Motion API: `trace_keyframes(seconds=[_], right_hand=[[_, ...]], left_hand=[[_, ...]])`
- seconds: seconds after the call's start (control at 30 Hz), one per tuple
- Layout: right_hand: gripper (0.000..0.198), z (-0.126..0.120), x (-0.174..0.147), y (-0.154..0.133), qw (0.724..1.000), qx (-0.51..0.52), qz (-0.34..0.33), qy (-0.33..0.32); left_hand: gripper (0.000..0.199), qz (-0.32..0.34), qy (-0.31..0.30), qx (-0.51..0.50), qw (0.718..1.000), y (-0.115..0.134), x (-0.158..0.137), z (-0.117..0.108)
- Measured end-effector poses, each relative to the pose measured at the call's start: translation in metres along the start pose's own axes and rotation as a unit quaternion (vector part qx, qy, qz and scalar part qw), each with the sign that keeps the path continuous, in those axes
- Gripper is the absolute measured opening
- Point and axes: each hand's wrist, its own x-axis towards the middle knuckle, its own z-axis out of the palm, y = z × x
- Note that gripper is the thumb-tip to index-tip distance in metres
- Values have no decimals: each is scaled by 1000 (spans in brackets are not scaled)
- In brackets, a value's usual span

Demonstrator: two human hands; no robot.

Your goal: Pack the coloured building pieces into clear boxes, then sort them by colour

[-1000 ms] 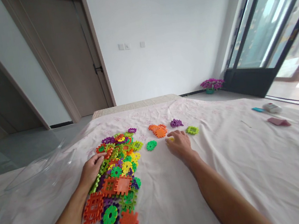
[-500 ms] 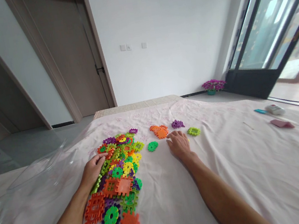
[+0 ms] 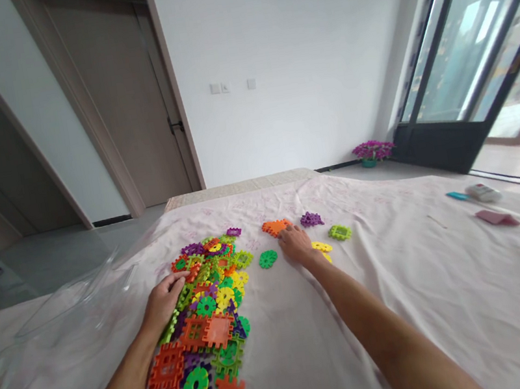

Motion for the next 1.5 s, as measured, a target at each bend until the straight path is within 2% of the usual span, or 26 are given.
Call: trace_keyframes(seconds=[0.1,0.17,0.27,0.4,0.53,0.67,0.8,0.93,1.03,1.1,1.27,1.4,1.5], right_hand=[[25,2,-4,-9,998,38,-30,50],[24,4,-13,-20,990,95,-79,65],[22,5,-30,-41,972,160,-163,60],[31,4,-41,-66,962,148,-225,44],[47,11,-35,-80,972,100,-213,17],[43,20,-28,-83,976,108,-189,-7],[43,24,-26,-81,969,166,-183,19],[39,22,-27,-74,962,224,-142,58],[23,14,-21,-61,964,237,-89,85],[21,6,-16,-44,962,236,-38,128],[27,-13,-9,28,946,198,76,245],[36,-19,-17,83,937,138,169,274],[44,-20,-25,110,931,107,225,268]], left_hand=[[40,3,2,-2,1000,-2,1,1],[39,5,3,-4,1000,-3,2,1],[37,5,3,-4,1000,-3,2,2],[37,1,5,1,1000,-2,2,1],[37,1,8,-8,1000,-1,1,2],[36,4,9,-13,1000,0,1,3],[36,6,8,-4,1000,1,1,2],[36,7,9,4,1000,2,1,2],[37,6,4,4,1000,2,0,1],[39,4,1,6,1000,2,0,1],[40,3,2,10,1000,-1,2,2],[39,3,1,12,1000,-5,3,3],[39,4,-1,10,1000,-5,3,3]])
